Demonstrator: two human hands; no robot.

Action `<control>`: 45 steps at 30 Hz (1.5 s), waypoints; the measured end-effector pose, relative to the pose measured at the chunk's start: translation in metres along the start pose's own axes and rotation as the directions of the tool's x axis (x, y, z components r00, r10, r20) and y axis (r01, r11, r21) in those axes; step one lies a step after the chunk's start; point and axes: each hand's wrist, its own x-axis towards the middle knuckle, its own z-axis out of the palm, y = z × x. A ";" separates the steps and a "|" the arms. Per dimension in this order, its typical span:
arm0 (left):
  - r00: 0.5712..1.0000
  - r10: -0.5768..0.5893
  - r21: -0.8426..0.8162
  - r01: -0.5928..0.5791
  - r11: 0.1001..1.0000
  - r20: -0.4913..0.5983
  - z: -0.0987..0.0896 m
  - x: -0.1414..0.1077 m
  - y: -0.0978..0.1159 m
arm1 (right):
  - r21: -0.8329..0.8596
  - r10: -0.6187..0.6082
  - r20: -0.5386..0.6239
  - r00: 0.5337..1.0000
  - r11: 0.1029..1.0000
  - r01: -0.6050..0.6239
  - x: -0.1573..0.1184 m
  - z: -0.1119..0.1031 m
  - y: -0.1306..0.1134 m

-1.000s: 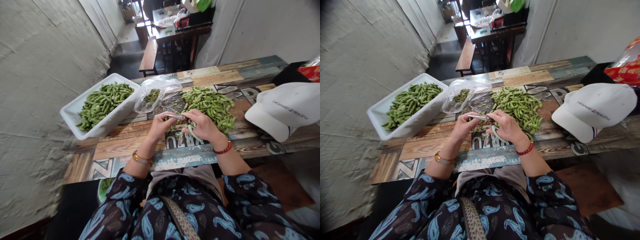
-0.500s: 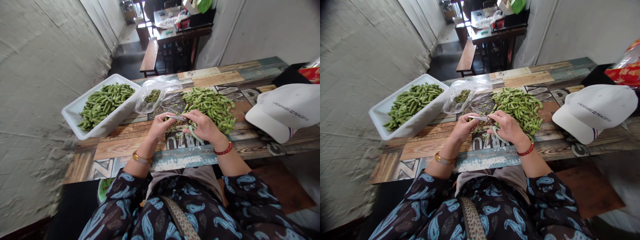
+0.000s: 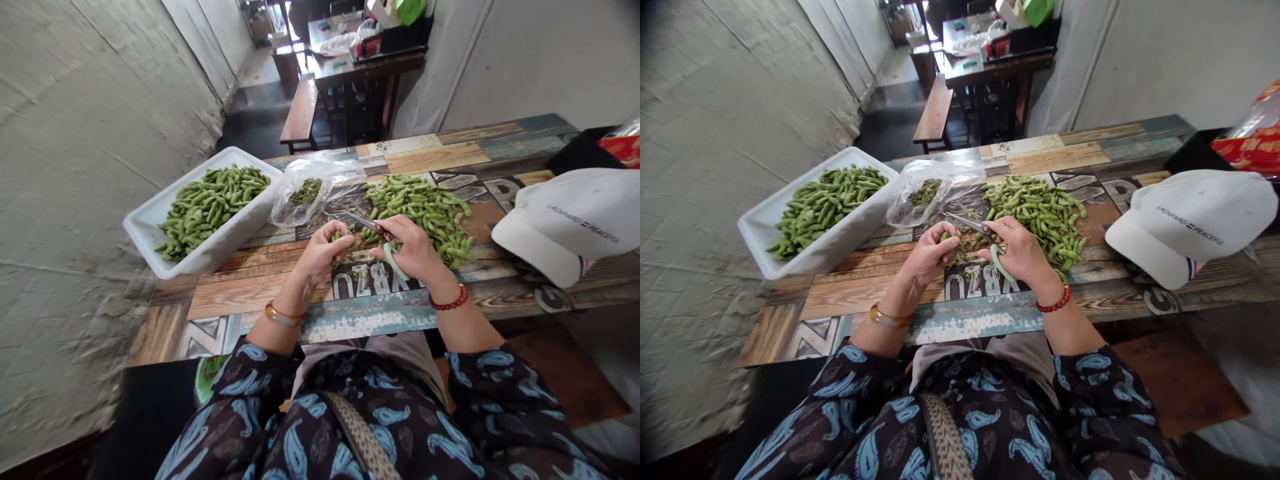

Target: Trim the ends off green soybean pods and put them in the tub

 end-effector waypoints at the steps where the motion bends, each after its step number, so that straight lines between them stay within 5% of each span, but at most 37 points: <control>1: 1.000 0.002 -0.017 -0.002 1.000 -0.002 0.001 0.000 0.001 | 0.004 -0.007 -0.006 1.000 1.000 0.007 0.000 0.000 0.000; 14: 0.995 0.002 -0.036 -0.005 0.999 -0.096 -0.002 0.002 -0.001 | 0.034 -0.037 0.124 0.992 0.999 0.033 0.000 0.001 -0.009; 45: 0.993 0.092 0.129 -0.082 0.988 -0.069 -0.003 0.001 -0.009 | 0.056 -0.099 0.124 0.987 0.994 0.092 0.001 0.007 -0.010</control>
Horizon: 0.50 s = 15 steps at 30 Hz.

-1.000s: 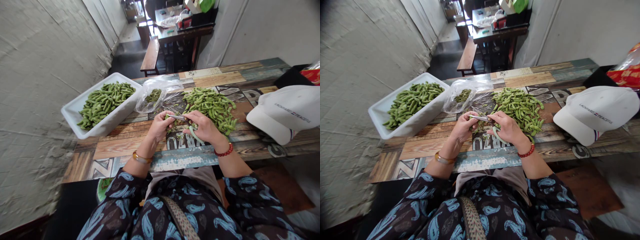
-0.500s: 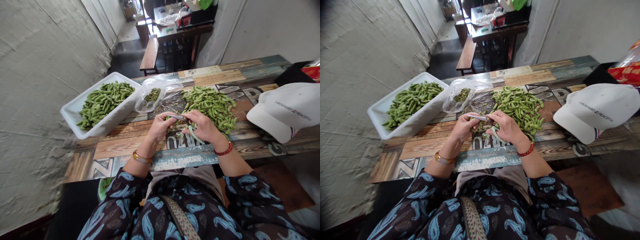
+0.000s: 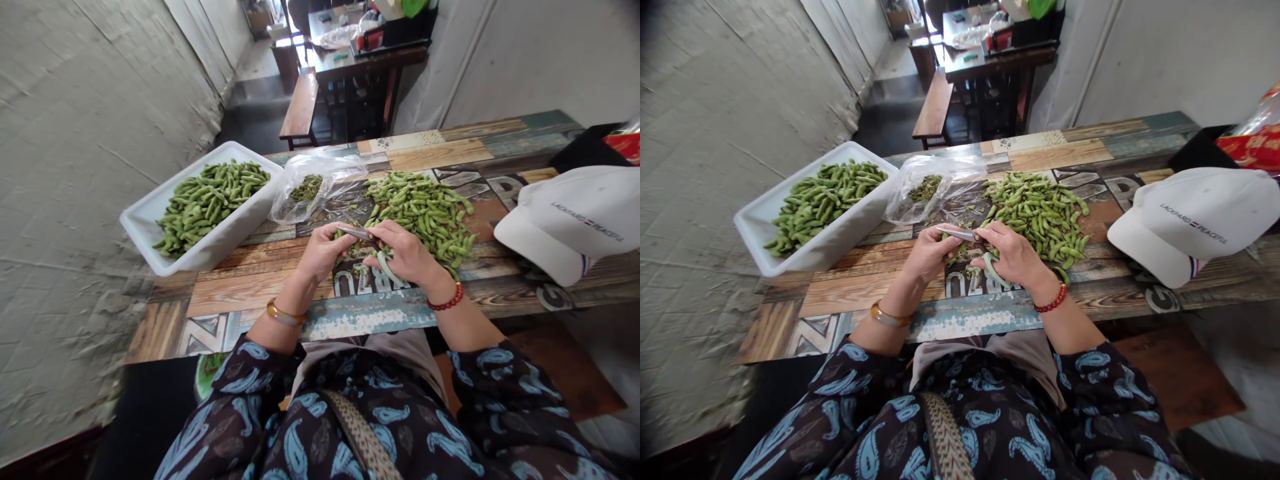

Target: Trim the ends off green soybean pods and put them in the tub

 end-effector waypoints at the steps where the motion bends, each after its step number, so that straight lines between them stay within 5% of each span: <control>1: 1.000 -0.008 -0.015 0.008 1.000 0.006 0.001 0.000 0.001 | 0.002 -0.001 -0.004 1.000 1.000 0.001 0.000 0.000 0.001; 15: 0.994 -0.090 -0.267 0.070 0.961 -0.063 -0.002 0.002 0.015 | -0.061 0.081 -0.106 0.991 0.994 -0.088 -0.002 -0.001 0.005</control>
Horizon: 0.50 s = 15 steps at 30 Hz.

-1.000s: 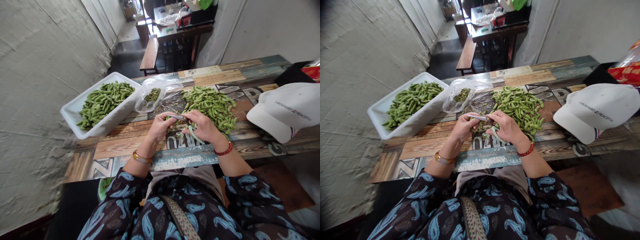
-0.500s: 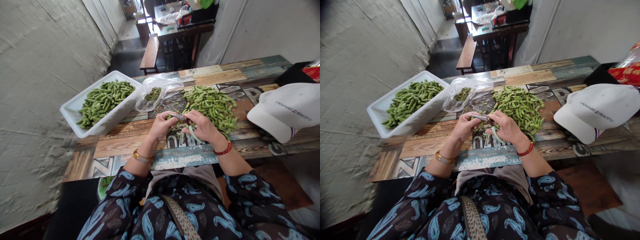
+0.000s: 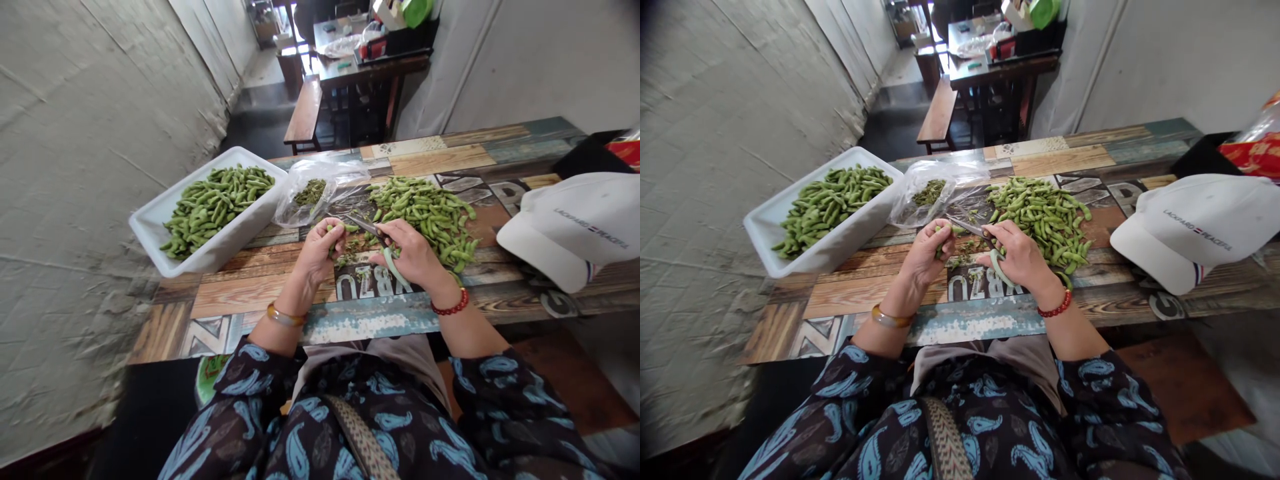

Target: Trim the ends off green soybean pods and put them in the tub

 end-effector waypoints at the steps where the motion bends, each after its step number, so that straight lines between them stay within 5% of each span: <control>1: 1.000 0.000 -0.007 0.000 1.000 -0.002 0.000 0.000 0.000 | 0.004 -0.004 0.002 1.000 1.000 0.004 0.000 0.000 0.000; 15: 0.998 -0.020 0.014 0.019 1.000 0.059 0.006 -0.003 -0.008 | 0.034 -0.028 0.025 0.999 0.999 0.027 0.000 0.001 -0.004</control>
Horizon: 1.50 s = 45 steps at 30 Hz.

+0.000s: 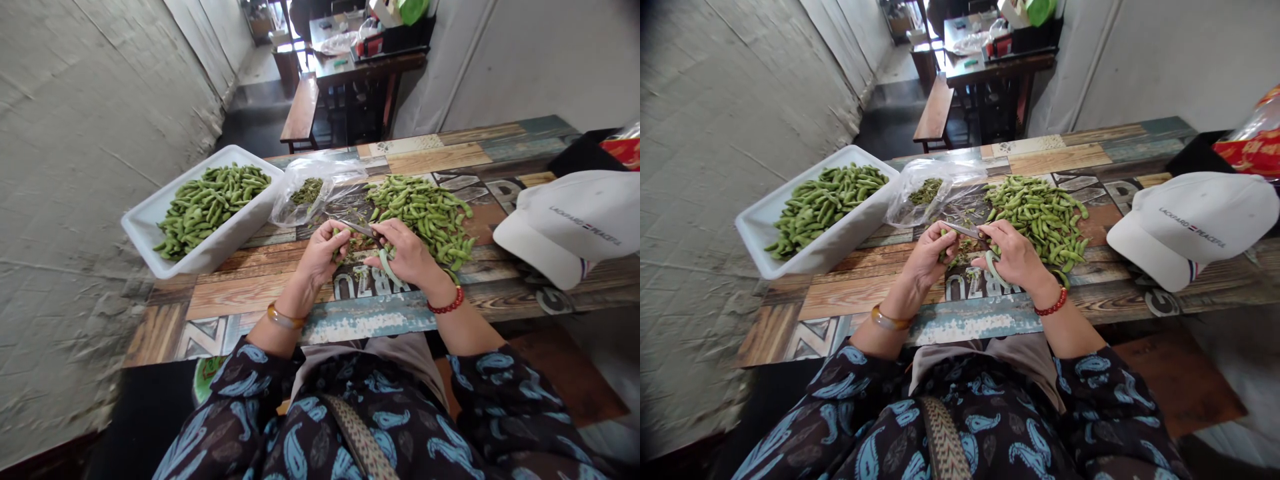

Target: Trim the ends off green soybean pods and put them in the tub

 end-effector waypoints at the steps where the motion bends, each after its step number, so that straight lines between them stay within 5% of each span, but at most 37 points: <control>1: 1.000 -0.003 0.006 0.003 1.000 -0.002 0.000 0.000 0.000 | 0.004 -0.002 -0.002 1.000 1.000 0.002 0.000 0.000 0.000; 16: 1.000 0.005 -0.081 -0.006 0.997 -0.008 -0.005 0.003 0.004 | -0.036 0.002 0.034 0.999 0.999 -0.001 -0.001 0.001 0.005; 22: 1.000 -0.024 -0.142 0.022 0.990 -0.013 -0.011 0.007 0.009 | -0.098 0.074 -0.244 0.967 0.990 -0.101 0.003 -0.006 0.008; 28: 1.000 -0.005 0.260 -0.003 0.965 0.029 -0.005 0.010 0.002 | -0.106 0.165 -0.362 0.917 0.970 -0.216 0.005 -0.014 0.012; 31: 0.991 0.070 0.532 -0.119 0.838 0.111 0.001 0.016 -0.001 | -0.101 0.162 -0.370 0.915 0.972 -0.213 0.006 -0.014 0.012; 35: 0.960 0.199 0.800 -0.275 0.533 0.198 0.009 0.036 -0.003 | -0.103 0.144 -0.376 0.915 0.975 -0.195 0.006 -0.011 0.012; 40: 0.973 0.185 0.966 -0.176 0.190 0.141 0.024 0.065 -0.012 | -0.111 0.135 -0.358 0.924 0.976 -0.186 0.005 -0.009 0.014; 45: 0.986 0.088 0.990 -0.141 -0.027 0.143 0.031 0.067 -0.014 | -0.107 0.124 -0.354 0.927 0.979 -0.172 0.005 -0.009 0.014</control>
